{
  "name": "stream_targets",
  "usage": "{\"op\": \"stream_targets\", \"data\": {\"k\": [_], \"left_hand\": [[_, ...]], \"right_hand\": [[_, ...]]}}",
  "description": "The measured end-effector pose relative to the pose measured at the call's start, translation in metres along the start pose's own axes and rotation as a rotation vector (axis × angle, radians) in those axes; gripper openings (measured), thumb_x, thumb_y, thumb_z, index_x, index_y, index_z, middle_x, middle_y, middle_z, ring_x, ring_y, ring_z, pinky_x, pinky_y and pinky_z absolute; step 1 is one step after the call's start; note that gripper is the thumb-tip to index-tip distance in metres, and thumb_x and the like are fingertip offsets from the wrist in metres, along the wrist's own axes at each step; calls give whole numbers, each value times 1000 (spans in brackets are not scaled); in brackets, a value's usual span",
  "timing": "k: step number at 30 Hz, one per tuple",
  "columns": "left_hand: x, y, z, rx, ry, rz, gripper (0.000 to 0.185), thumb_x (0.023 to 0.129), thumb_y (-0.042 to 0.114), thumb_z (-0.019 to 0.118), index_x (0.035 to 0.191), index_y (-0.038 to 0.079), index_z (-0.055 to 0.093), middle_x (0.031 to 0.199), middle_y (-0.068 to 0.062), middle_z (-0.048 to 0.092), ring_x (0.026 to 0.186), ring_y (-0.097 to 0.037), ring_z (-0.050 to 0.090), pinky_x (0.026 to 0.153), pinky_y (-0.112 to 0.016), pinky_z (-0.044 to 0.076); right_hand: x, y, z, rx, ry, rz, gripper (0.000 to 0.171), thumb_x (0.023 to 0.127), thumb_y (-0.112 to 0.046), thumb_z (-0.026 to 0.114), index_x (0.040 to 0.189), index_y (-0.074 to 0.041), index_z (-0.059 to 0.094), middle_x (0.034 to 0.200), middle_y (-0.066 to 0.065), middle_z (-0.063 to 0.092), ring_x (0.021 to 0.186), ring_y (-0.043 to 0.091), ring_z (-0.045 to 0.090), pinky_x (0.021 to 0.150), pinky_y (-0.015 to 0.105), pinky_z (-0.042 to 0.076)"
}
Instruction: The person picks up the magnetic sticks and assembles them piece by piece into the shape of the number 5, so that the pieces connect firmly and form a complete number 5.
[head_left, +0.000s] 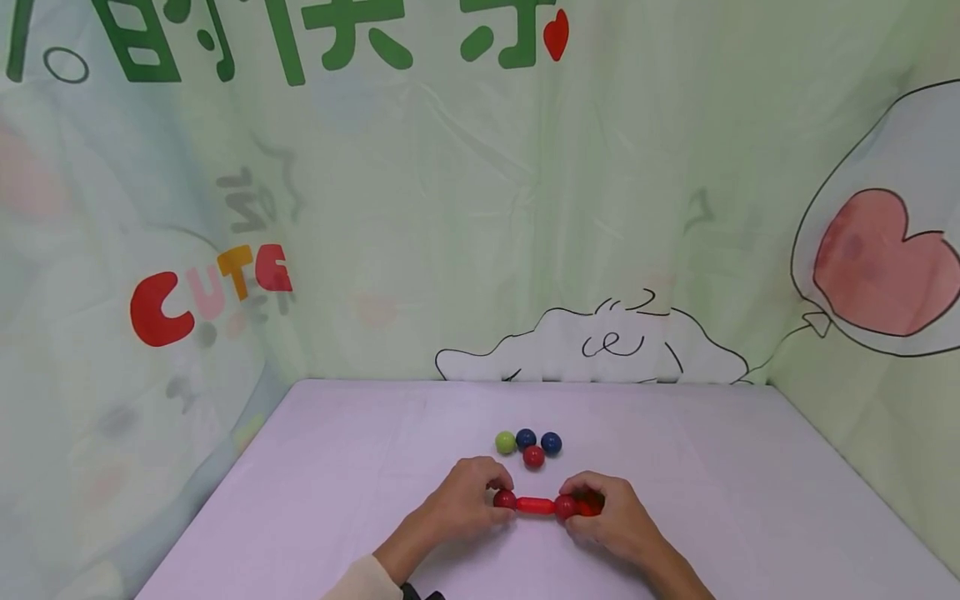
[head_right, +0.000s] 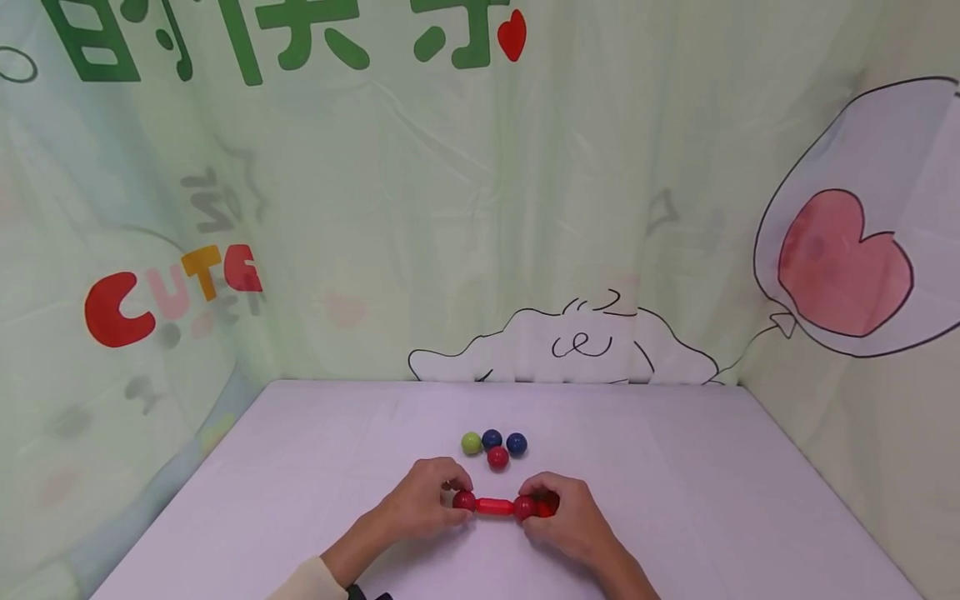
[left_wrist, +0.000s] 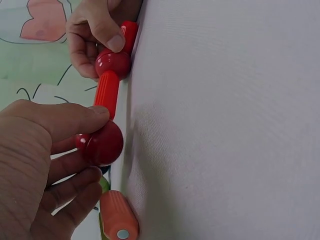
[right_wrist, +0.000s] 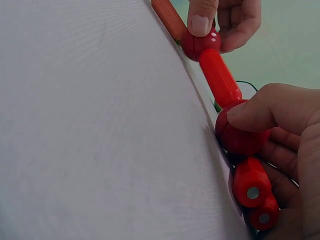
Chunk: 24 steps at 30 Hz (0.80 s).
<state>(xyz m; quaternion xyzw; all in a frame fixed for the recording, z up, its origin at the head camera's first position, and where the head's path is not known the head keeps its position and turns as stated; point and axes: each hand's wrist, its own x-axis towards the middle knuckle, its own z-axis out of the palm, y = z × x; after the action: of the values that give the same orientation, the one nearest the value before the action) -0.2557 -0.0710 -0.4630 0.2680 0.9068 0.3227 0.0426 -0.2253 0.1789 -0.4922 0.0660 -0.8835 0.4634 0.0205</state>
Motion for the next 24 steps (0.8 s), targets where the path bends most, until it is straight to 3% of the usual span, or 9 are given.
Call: {"op": "stream_targets", "data": {"k": [9, 24], "left_hand": [[0, 4, -2, 9, -22, -37, 24, 82, 26, 86, 102, 21, 74, 93, 16, 62, 91, -8, 55, 82, -27, 52], [19, 8, -1, 43, -47, 24, 22, 86, 30, 82, 104, 20, 74, 96, 13, 65, 91, -3, 54, 80, -23, 51]], "right_hand": [[0, -1, 0, -3, 8, 11, 38, 69, -8, 87, 103, -18, 73, 101, -3, 68, 99, 20, 58, 83, 35, 58], [0, 0, -3, 12, -5, 6, 39, 68, -11, 89, 103, -17, 73, 102, -3, 68, 100, 20, 58, 83, 31, 57]]}}
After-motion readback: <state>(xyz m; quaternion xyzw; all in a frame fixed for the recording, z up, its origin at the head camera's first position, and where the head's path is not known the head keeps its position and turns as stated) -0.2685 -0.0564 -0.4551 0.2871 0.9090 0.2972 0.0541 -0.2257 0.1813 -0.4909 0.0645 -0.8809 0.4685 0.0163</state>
